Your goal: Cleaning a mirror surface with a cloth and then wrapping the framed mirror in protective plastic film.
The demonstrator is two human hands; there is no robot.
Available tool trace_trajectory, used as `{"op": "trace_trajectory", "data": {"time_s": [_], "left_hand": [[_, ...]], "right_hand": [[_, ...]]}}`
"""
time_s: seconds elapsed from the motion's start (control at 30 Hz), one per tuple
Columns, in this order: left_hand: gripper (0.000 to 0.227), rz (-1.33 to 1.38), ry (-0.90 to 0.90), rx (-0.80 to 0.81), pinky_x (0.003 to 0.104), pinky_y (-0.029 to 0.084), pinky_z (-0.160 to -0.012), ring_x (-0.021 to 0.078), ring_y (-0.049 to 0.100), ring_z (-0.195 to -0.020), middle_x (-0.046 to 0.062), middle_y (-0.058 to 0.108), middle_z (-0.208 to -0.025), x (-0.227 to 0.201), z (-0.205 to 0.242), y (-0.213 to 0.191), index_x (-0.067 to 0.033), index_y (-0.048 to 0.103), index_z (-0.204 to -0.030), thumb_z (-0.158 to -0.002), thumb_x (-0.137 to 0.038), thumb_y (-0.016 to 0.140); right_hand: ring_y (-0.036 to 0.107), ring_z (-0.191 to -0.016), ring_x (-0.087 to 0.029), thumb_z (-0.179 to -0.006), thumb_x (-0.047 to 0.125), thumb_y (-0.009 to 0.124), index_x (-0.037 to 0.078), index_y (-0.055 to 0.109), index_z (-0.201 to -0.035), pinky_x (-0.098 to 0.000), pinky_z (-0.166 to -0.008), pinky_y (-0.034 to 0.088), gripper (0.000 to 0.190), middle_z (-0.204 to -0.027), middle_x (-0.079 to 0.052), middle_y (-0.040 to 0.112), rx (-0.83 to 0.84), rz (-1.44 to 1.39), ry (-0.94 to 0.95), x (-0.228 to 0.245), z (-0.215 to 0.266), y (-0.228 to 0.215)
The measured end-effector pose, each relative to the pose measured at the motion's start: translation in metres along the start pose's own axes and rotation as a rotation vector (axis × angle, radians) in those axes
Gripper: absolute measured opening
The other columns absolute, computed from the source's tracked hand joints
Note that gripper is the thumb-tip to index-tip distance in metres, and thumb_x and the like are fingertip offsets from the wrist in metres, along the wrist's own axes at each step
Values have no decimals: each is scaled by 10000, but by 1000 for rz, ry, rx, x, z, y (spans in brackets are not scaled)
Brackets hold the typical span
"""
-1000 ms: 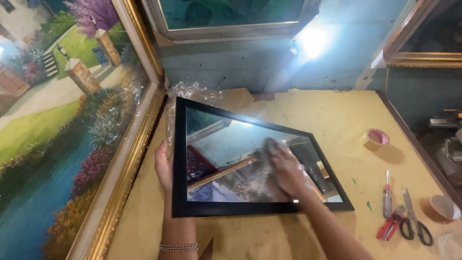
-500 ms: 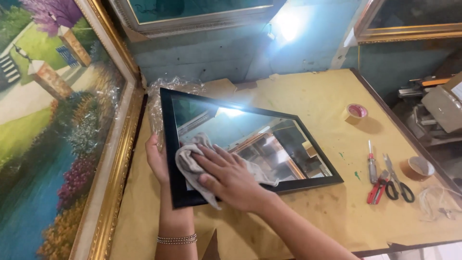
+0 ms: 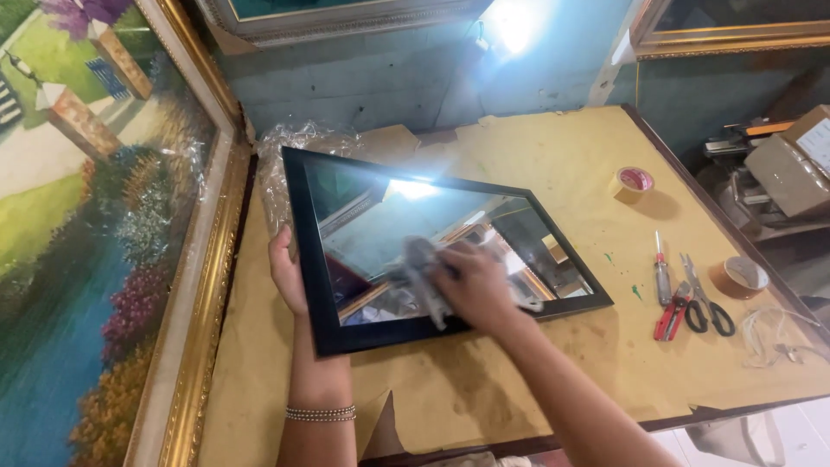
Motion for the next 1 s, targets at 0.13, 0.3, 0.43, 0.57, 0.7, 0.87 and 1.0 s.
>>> {"op": "trace_trajectory", "data": {"time_s": [0.13,0.3,0.43,0.57,0.7,0.87,1.0], "left_hand": [[207,15,1,-34,271,521,-713,242,627,-730,139,607,-774,-9,-28,-42,-35,610,-879,-764,-202,565],[314,-55,-18,-57,313,514,-774,232,628,-824,105,624,-853,-5,-12,-28,-63,611,-938,-757,-313,554],[267,50,-26,-55,301,521,-735,260,630,-786,139,613,-820,2,9,1,-37,616,-914,-762,-249,558],[303,3,-16,-42,302,517,-768,242,631,-825,125,621,-853,1,15,7,-52,608,-937,-750,-285,560],[306,85,-41,-38,315,512,-716,272,626,-784,153,603,-843,6,28,21,-4,607,-969,-780,-233,533],[310,-71,-20,-92,289,477,-674,207,581,-723,85,587,-788,1,-1,-2,-73,597,-886,-747,-342,527],[312,40,20,-54,329,504,-809,265,621,-878,148,621,-908,4,29,23,-34,602,-979,-755,-245,551]], "right_hand": [[551,-871,-213,-746,420,535,313,642,-951,-356,-640,443,254,-888,84,605,119,38,-101,67,3,-23],[555,-827,-248,-747,410,547,291,661,-901,-382,-605,451,226,-817,30,606,21,272,0,22,-1,-25],[544,-818,-245,-746,416,538,299,661,-833,-394,-623,461,191,-820,54,605,58,226,-96,57,4,-22],[552,-804,-237,-743,370,554,289,663,-874,-382,-632,440,188,-805,45,601,20,319,-80,35,-4,-14],[539,-821,-316,-804,321,519,161,596,-899,-405,-630,474,202,-848,-85,545,1,-58,-267,67,11,1],[332,-1186,-342,-888,383,345,94,415,-1278,-480,-900,273,491,-1300,-143,395,370,-56,-239,78,19,-33],[184,-1332,-204,-911,353,244,160,300,-1366,-376,-1116,57,498,-1431,-49,253,405,-37,487,-11,20,-76]]}}
Point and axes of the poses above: each hand's wrist, its own z-axis away from the middle knuckle, its own y-axis out of the palm, x = y × z, the point moved 3 cm from there along -z, towards the middle knuckle
